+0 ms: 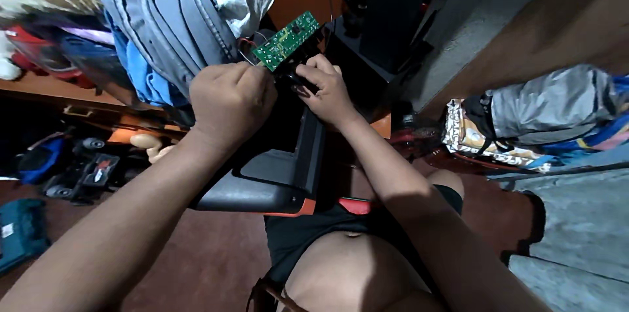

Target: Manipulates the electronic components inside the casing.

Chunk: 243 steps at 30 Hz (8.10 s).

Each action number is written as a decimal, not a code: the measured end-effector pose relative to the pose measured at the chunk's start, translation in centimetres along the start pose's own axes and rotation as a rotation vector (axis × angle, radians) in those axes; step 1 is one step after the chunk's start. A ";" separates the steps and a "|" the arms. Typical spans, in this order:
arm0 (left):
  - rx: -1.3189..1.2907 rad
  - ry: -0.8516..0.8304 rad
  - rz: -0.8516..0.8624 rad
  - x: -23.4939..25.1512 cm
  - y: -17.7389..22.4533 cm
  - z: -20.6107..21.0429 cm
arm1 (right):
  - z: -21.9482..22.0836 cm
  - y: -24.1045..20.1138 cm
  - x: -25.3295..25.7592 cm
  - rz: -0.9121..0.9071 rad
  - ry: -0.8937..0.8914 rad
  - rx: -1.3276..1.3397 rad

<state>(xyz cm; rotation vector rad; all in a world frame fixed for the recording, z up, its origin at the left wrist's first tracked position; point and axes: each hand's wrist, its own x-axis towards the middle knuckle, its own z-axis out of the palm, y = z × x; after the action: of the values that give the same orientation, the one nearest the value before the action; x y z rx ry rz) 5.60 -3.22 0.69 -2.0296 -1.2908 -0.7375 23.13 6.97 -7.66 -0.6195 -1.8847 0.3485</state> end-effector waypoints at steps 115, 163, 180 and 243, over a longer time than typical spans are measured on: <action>-0.609 -0.539 -0.386 0.0 -4.7 0.8 | -8.1 -4.2 3.8 0.307 -0.303 -0.077; -0.942 -0.130 -0.299 -1.7 -4.9 0.9 | -2.5 -5.2 12.6 0.140 -0.504 0.277; -1.067 -0.055 -0.453 -1.6 -5.2 0.8 | -2.0 -6.8 12.7 0.526 -0.210 0.471; -0.867 0.008 -0.645 -0.7 -4.3 0.7 | -0.7 -6.8 11.3 0.149 -0.564 0.243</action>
<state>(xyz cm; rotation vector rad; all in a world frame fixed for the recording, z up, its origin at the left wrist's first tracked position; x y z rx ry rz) 1.49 -1.64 0.59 -2.1877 -1.8553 -1.8554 18.73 7.79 4.81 -0.5304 -2.2821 0.9118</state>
